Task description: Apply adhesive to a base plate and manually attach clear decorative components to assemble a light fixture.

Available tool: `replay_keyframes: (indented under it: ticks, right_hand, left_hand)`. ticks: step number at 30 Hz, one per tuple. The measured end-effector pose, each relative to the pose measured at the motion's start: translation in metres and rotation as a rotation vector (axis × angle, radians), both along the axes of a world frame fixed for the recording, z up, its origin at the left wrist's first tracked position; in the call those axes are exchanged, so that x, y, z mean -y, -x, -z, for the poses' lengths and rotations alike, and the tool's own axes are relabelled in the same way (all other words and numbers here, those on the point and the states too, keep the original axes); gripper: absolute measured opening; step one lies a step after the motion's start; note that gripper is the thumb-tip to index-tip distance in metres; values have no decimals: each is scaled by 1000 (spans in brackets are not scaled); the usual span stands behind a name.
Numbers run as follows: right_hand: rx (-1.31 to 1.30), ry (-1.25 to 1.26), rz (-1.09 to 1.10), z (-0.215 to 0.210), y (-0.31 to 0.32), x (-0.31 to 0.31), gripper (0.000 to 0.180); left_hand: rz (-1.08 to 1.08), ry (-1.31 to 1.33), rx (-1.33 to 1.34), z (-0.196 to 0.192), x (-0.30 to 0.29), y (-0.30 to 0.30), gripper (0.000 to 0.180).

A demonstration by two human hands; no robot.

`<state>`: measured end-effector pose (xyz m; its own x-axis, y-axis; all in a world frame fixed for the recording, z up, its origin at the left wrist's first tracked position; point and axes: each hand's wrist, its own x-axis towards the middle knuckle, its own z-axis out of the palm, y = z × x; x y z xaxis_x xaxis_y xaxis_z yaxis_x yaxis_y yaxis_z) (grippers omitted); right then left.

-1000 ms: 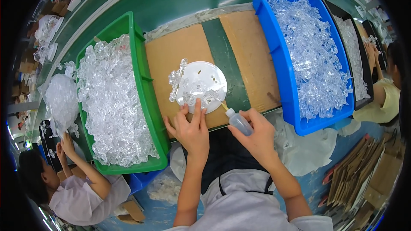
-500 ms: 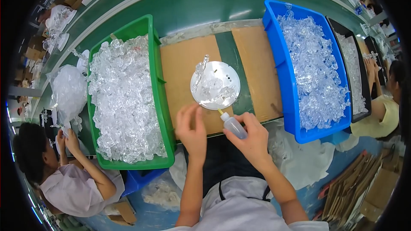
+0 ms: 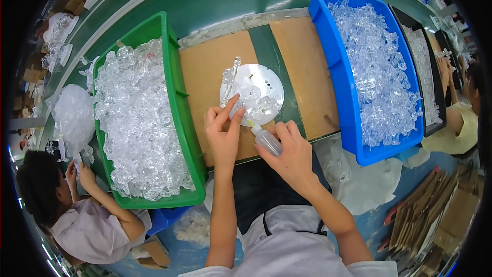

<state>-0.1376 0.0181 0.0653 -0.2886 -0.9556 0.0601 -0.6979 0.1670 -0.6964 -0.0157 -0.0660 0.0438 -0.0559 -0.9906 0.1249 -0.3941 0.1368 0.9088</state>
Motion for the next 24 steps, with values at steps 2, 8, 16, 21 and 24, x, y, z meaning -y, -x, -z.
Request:
replay_keyframes:
  ticks: [2, 8, 16, 21, 24]
  right_hand:
    - [8, 11, -1, 1, -1, -1, 32]
    - [49, 30, 7, 5, -3, -1, 30]
    - [59, 44, 12, 5, -3, 0, 30]
    - [64, 36, 11, 4, -3, 0, 29]
    - [65, 23, 19, -5, 3, -5, 29]
  left_hand:
    - [-9, -17, -13, -1, 0, 0, 30]
    - [-25, -17, 7, 1, 1, -2, 31]
    - [-22, -15, -42, 1, -1, 1, 32]
    - [-14, -10, -55, 4, 1, 0, 31]
    - [-16, -29, -90, 5, 0, 1, 31]
